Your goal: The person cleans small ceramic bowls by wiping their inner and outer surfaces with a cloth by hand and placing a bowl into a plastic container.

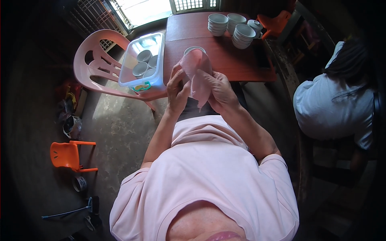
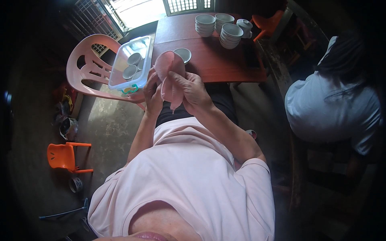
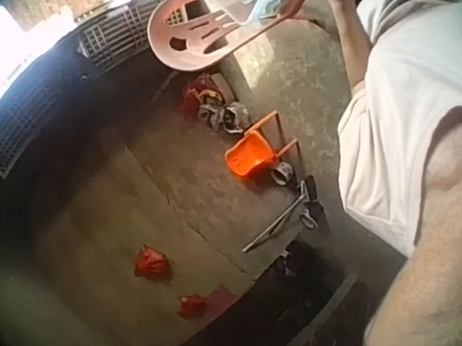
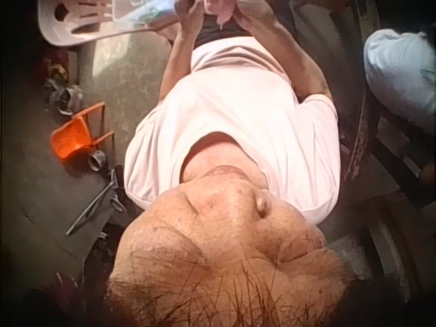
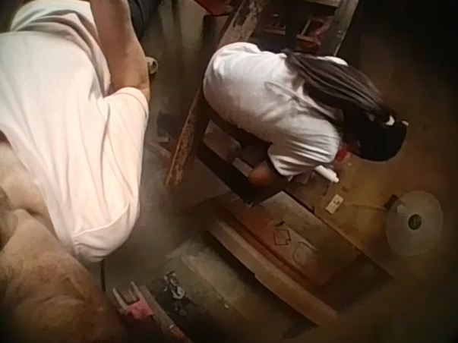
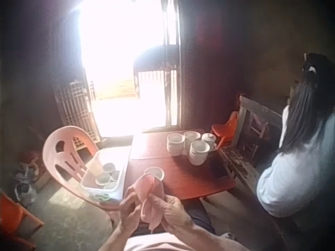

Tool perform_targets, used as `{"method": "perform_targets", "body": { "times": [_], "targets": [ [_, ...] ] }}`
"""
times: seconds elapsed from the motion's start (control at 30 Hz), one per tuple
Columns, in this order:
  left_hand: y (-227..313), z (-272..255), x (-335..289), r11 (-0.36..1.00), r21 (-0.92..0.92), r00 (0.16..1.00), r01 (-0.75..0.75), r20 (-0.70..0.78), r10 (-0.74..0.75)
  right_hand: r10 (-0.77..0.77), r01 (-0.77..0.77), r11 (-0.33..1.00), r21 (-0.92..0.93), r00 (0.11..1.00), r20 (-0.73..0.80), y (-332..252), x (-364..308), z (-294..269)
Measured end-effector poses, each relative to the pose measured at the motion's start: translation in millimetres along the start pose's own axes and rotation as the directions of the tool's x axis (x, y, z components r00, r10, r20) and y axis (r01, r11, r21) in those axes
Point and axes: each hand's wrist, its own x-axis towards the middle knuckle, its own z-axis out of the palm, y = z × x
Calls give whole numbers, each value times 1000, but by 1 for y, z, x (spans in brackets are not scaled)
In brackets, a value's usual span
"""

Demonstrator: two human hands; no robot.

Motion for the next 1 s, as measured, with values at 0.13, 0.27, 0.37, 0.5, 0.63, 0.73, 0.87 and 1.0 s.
{"method": "perform_targets", "body": {
  "times": [0.13, 0.27, 0.37, 0.5, 0.63, 0.73, 0.87, 1.0],
  "targets": [
    [88, -4, 19, 966, 91, 964, -241, 134, 228, -172, 192, 978, 82, 963, -208, 1, -2, -23],
    [192, -10, 20, 748, -532, 694, -396, 361, 624, -203, 185, 955, 231, 978, 57, -10, -27, -58],
    [214, 3, 3, 442, -481, 482, -757, 46, 875, -169, 165, 975, 147, 985, 16, -14, -39, -55],
    [195, 20, 2, 294, -184, 321, -938, -139, 937, -150, 157, 986, 51, 981, -122, -16, -42, -62],
    [196, 28, -5, 388, 29, 383, -921, -106, 918, -140, 140, 990, -10, 971, -196, -17, -44, -64],
    [199, 27, -9, 514, 47, 513, -856, -39, 858, -130, 124, 992, -38, 964, -234, -16, -43, -65],
    [197, 36, -14, 515, -168, 532, -840, -72, 844, -115, 100, 993, -68, 956, -271, -15, -43, -67],
    [202, 35, -21, 473, -621, 547, -625, 85, 833, -102, 74, 992, -102, 947, -305, -16, -45, -68]
  ]
}}
